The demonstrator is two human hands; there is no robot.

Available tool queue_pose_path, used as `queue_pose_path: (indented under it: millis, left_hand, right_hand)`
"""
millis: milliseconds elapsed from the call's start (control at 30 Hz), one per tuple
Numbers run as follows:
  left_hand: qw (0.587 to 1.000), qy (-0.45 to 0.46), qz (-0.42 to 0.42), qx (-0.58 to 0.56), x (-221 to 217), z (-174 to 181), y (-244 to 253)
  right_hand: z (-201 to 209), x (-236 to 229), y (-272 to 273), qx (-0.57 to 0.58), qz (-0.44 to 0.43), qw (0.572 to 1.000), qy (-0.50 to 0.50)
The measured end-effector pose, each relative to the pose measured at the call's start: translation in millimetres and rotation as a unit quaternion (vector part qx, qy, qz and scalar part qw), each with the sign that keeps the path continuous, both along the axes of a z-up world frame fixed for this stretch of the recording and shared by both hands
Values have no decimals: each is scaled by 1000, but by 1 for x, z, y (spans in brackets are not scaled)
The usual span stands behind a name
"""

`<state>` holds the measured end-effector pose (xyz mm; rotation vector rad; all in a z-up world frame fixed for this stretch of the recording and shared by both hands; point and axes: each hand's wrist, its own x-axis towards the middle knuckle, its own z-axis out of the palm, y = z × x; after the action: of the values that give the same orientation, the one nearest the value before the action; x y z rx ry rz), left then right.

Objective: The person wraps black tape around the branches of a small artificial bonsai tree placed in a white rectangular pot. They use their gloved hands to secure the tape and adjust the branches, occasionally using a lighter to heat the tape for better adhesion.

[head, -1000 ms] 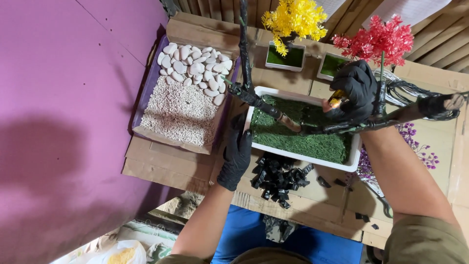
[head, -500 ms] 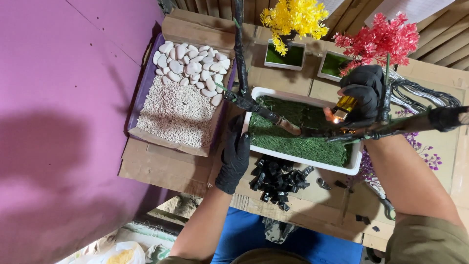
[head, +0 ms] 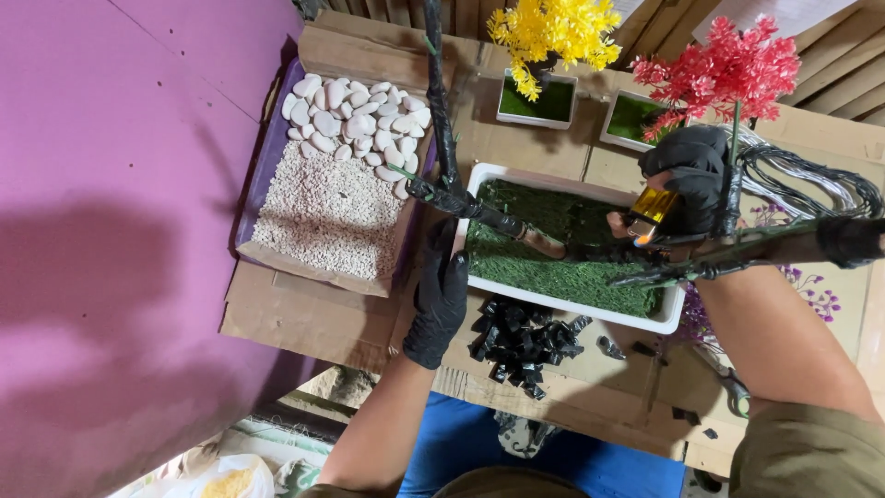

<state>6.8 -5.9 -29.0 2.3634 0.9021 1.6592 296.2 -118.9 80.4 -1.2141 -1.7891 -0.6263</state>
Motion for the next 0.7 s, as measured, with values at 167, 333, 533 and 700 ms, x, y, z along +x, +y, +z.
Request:
queue_pose_path:
  millis: [167,333,533,700]
  left_hand:
    - [984,-20,-35,-171,-5,4,-8]
    - [982,-15,-18,-185,-3,13,-11]
    - [979,130,-140,77,-30,48,10]
    - [963,-70,-226,-131,-18,108,-37]
  right_hand:
    - [1,-1,1,6,10,1000,7]
    - [2,-3,2,12,18,1000,14]
    - [14,-12,1,18,28,999,19]
    - [41,-32,-2,-33,-108,988,105]
